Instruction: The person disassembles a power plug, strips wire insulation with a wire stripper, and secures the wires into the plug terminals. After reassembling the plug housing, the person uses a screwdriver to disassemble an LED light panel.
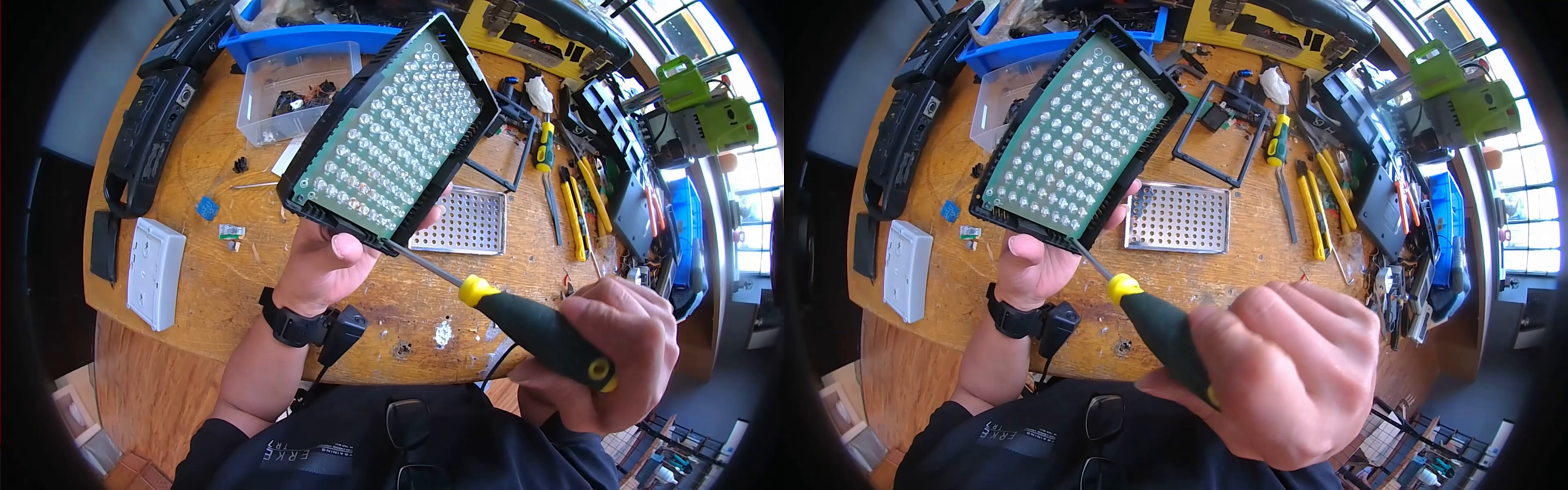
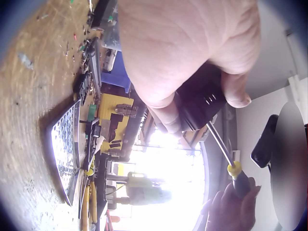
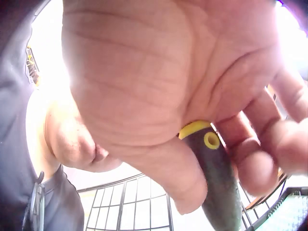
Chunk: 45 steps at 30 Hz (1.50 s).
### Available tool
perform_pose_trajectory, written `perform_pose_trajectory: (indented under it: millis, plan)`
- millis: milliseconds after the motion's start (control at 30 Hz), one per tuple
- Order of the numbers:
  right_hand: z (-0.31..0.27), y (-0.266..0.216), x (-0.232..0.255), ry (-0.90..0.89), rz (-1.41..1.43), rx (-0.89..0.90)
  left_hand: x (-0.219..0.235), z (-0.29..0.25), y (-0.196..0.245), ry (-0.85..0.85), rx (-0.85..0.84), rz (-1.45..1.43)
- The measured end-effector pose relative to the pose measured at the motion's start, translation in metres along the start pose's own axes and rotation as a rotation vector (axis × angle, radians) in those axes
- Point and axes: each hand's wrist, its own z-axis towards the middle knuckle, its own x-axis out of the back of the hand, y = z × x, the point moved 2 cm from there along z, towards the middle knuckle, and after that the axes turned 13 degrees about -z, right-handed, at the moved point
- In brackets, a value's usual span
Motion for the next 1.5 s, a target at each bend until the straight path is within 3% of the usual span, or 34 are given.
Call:
perform_pose_trajectory:
  millis: [67,133,167,267,333,400,467,533,567,667,800,867,933,1000,1067,1133,1200,1233,1267,1333,1400,1467,1500]
  plan:
    - [0.0,0.0,-0.002,-0.006,-0.008,-0.047,0.001,0.0,0.001,-0.007,0.011,0.005]
    - [0.0,0.005,-0.006,0.08,0.174,-0.093,0.001,0.0,0.001,-0.016,0.023,0.01]
    - [0.002,0.003,-0.004,0.0,0.167,-0.115,0.003,-0.002,0.0,0.002,0.018,0.013]
    - [-0.001,0.007,-0.002,-0.069,0.235,-0.053,0.003,-0.002,0.0,0.012,0.015,0.014]
    - [-0.003,0.005,-0.006,0.013,0.243,-0.033,0.003,-0.001,0.0,0.005,0.019,0.011]
    - [-0.002,0.002,-0.003,0.061,0.0,-0.076,0.003,0.001,0.0,0.01,0.004,0.011]
    - [-0.001,0.004,-0.003,-0.028,-0.011,-0.092,0.002,0.002,0.003,-0.003,0.009,0.016]
    - [0.001,0.006,-0.008,0.168,0.06,-0.107,0.001,0.002,0.004,-0.018,0.016,0.021]
    - [0.002,0.007,-0.005,0.029,0.141,-0.14,0.0,0.002,0.003,-0.011,0.018,0.02]
    - [0.001,0.008,-0.001,-0.128,0.208,-0.062,-0.001,0.001,0.003,-0.005,0.013,0.026]
    - [0.002,0.002,-0.003,0.041,0.008,-0.05,0.0,0.001,0.001,0.002,-0.001,0.037]
    - [0.001,0.005,-0.005,0.003,0.027,-0.049,0.0,0.001,0.003,-0.002,0.004,0.044]
    - [-0.002,0.007,-0.013,0.168,0.175,-0.111,0.0,0.001,0.004,-0.01,0.01,0.051]
    - [-0.002,0.011,-0.006,0.064,0.279,-0.141,0.001,0.001,0.004,-0.015,0.014,0.068]
    - [-0.004,0.011,-0.005,-0.084,0.279,-0.04,0.001,0.001,0.003,-0.014,0.01,0.067]
    - [-0.005,0.008,-0.008,-0.068,0.274,-0.056,0.0,0.001,0.003,-0.013,0.007,0.066]
    - [-0.001,0.002,-0.005,0.076,-0.077,-0.079,0.001,0.002,0.003,-0.007,0.001,0.062]
    - [-0.002,0.002,-0.004,0.031,-0.08,-0.191,0.001,0.002,0.003,-0.007,0.001,0.062]
    - [0.0,0.002,-0.006,0.032,-0.08,-0.191,0.002,0.002,0.003,-0.014,0.003,0.055]
    - [0.002,0.005,-0.009,0.158,0.005,-0.21,0.001,0.002,0.004,-0.023,0.008,0.048]
    - [-0.004,0.012,-0.009,0.144,0.153,-0.201,0.0,0.002,0.004,-0.034,0.026,0.069]
    - [-0.002,0.013,-0.005,-0.042,0.263,0.002,0.0,0.002,0.004,-0.031,0.027,0.069]
    - [0.002,0.01,-0.003,-0.11,0.221,-0.002,0.0,0.002,0.004,-0.029,0.03,0.068]
